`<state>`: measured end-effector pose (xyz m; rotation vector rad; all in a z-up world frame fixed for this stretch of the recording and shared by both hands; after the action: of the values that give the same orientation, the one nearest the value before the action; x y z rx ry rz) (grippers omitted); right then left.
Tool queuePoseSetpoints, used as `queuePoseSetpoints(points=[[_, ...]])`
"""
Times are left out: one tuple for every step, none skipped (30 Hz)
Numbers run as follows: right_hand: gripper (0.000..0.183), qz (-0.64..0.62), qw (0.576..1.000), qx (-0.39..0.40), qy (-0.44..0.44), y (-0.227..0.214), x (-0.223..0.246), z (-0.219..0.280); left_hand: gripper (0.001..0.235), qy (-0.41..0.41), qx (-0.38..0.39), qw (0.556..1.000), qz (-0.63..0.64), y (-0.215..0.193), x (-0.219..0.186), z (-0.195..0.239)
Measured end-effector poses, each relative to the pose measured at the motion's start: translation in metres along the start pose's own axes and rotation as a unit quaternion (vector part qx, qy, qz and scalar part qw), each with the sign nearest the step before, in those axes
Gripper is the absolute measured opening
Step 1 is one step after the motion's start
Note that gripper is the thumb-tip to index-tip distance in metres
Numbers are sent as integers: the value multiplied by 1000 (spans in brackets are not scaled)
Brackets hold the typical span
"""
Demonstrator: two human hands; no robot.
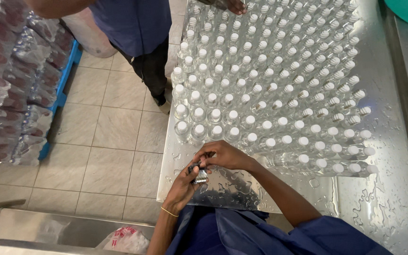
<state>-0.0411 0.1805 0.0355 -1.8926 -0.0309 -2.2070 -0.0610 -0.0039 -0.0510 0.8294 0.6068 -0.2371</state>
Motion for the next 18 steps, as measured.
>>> queuePoseSetpoints(points=[[18,-2,1000,4,2,0,-6,-2,64,-1,-4,1000,3,1,-1,3],[17,-15,1000,-10,-24,-1,-10,-4,61,22,14,1000,8,4,-3,5],[18,-27,998,-25,-52,-4,-13,-7,59,46,33,998,12,7,-7,6],[18,-28,998,-21,-51,-3,-12,-8,59,47,30,998,14,3,-4,4],[24,-7,998,-16,-58,-2,-10,-8,60,47,30,998,21,0,-1,0],[30,14,998,-11,-65,-1,-7,-9,61,47,30,998,29,-3,1,-3],[30,14,998,-9,-65,-1,-7,-9,61,48,29,998,30,-4,1,-3],[28,10,998,-7,-67,0,-7,-10,60,49,29,998,29,-4,1,-4],[26,5,998,-6,-68,1,-8,-10,59,49,29,998,29,-4,1,-5],[26,5,998,-5,-68,1,-8,-11,59,48,28,998,29,-4,0,-4],[26,3,998,-16,-68,0,-8,-12,60,46,28,998,36,-3,0,-5],[26,1,997,-27,-69,-2,-9,-12,60,43,28,998,43,-2,-1,-5],[26,2,997,-27,-69,-1,-2,-11,60,44,29,998,43,-5,0,-8],[24,5,997,-40,-70,-2,5,-10,59,39,28,998,42,-8,1,-10],[22,5,996,-53,-70,-2,12,-8,58,32,27,998,41,-12,4,-11],[22,5,996,-52,-69,-6,8,-12,58,32,26,998,42,-11,0,-9],[21,29,994,-73,-76,-13,4,-16,59,37,32,998,33,-9,-4,-6],[21,52,991,-94,-82,-19,0,-19,60,42,38,998,25,-7,-9,-4]])
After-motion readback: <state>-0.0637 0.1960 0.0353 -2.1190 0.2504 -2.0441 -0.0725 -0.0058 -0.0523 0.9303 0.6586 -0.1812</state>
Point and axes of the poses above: each hand's wrist, its own z-axis away from the middle knuckle, its own y-axis out of the palm, x = y × z, the point moved 4 cm from there along -z, towards the middle knuckle, and after that the axes turned 5 degrees about -z, right-handed, at the moved point
